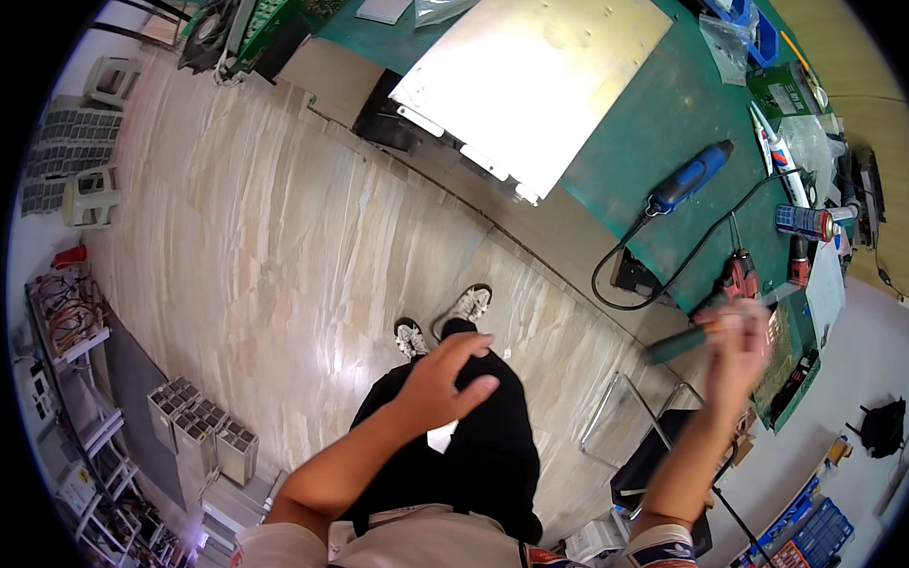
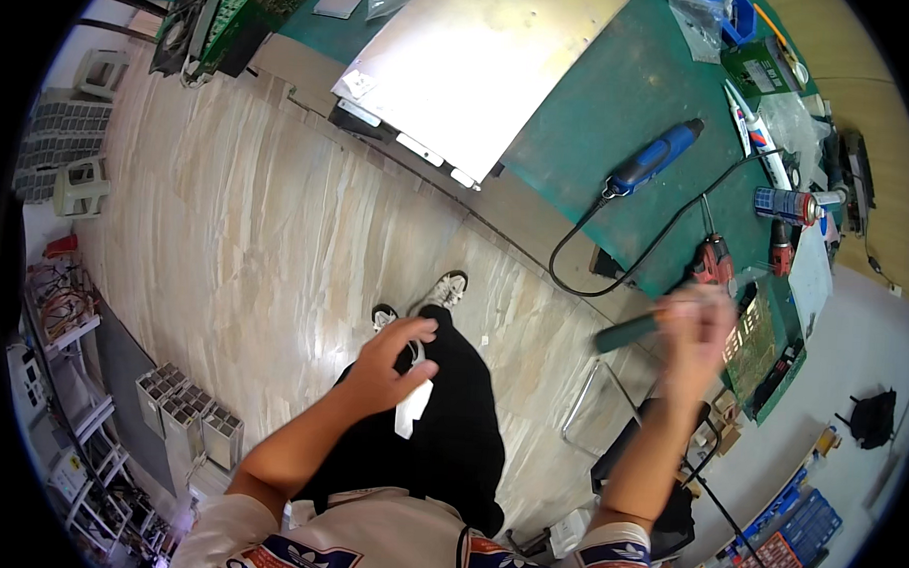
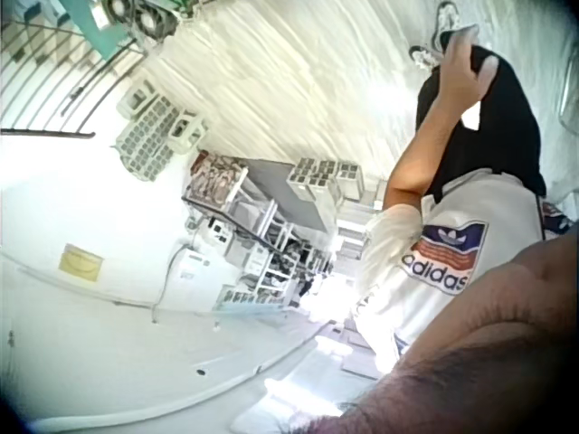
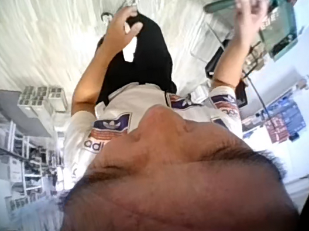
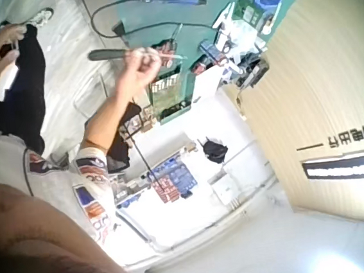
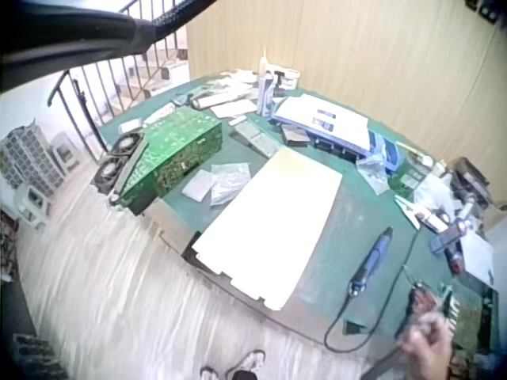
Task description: The person uses a power drill and a screwdriver to remove screws from a metal casing, then sprays a liquid from an aerosol can onto the internal components of the electronic device.
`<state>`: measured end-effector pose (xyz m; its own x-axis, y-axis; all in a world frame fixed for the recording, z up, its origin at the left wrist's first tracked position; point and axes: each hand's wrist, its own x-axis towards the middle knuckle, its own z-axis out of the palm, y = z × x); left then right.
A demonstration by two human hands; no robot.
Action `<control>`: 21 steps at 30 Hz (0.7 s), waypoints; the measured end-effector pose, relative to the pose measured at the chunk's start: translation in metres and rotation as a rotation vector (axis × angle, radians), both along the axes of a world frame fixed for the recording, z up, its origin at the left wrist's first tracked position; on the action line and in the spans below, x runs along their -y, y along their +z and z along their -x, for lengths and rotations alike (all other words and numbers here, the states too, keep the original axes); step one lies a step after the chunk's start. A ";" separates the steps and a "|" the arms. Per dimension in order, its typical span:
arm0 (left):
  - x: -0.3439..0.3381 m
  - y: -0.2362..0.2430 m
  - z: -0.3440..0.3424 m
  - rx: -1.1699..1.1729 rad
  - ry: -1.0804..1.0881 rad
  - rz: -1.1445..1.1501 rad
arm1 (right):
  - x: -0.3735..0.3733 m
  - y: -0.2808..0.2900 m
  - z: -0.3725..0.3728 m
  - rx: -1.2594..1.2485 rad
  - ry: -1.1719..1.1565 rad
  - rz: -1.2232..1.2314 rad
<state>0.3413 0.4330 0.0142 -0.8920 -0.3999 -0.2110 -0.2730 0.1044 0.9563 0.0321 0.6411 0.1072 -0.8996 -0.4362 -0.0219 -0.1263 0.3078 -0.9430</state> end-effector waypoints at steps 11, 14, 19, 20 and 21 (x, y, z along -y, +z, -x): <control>0.004 -0.050 -0.018 0.074 0.288 0.388 | 0.136 -0.168 -0.128 0.840 0.496 0.393; 0.014 -0.073 -0.016 0.005 0.340 0.562 | 0.148 -0.197 -0.099 0.706 0.364 0.514; 0.033 -0.101 -0.005 -0.028 0.351 0.693 | 0.172 -0.248 -0.075 0.553 0.214 0.680; 0.035 -0.104 -0.001 -0.016 0.353 0.739 | 0.177 -0.256 -0.068 0.556 0.215 0.725; 0.039 -0.106 0.006 -0.019 0.333 0.792 | 0.180 -0.264 -0.062 0.506 0.209 0.748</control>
